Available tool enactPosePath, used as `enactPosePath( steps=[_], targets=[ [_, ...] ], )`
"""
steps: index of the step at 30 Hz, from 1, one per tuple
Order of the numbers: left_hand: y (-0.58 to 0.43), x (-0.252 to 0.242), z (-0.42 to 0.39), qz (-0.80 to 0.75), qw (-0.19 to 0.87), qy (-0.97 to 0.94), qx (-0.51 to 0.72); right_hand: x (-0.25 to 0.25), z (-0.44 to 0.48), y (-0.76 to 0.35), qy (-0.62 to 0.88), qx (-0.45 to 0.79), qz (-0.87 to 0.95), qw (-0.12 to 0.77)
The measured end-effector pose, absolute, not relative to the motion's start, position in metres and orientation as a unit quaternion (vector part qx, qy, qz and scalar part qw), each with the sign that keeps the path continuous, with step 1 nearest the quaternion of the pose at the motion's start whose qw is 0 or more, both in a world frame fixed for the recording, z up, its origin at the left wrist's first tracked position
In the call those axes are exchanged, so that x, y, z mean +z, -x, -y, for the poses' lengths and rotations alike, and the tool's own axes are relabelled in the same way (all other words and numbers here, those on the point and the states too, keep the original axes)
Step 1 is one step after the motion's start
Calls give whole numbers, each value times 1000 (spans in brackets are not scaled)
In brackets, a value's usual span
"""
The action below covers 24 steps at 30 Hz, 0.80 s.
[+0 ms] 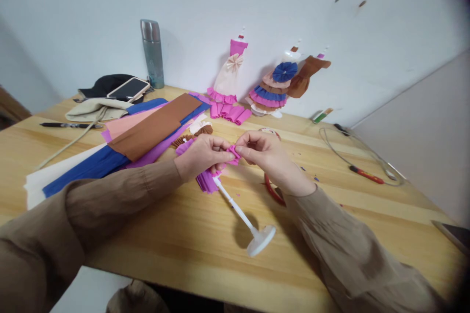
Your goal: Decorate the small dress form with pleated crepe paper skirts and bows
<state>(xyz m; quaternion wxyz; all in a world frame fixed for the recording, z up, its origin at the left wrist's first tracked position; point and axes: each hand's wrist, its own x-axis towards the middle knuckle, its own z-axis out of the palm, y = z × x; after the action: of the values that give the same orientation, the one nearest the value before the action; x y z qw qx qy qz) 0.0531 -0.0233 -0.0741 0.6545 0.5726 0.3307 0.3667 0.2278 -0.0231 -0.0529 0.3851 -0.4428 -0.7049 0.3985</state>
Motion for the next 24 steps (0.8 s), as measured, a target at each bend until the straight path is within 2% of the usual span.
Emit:
enactPosePath(
  steps=[4,8,24],
  targets=[
    [-53,-71,22,-348,659,-562,358,-48,25,-231,418,402,729,364],
    [-53,-68,24,-374,647,-562,355,-49,25,-231,429,351,759,342],
    [-54,-66,26,-382,610,-602,347,-52,22,-233,453,330,747,359]
  ],
)
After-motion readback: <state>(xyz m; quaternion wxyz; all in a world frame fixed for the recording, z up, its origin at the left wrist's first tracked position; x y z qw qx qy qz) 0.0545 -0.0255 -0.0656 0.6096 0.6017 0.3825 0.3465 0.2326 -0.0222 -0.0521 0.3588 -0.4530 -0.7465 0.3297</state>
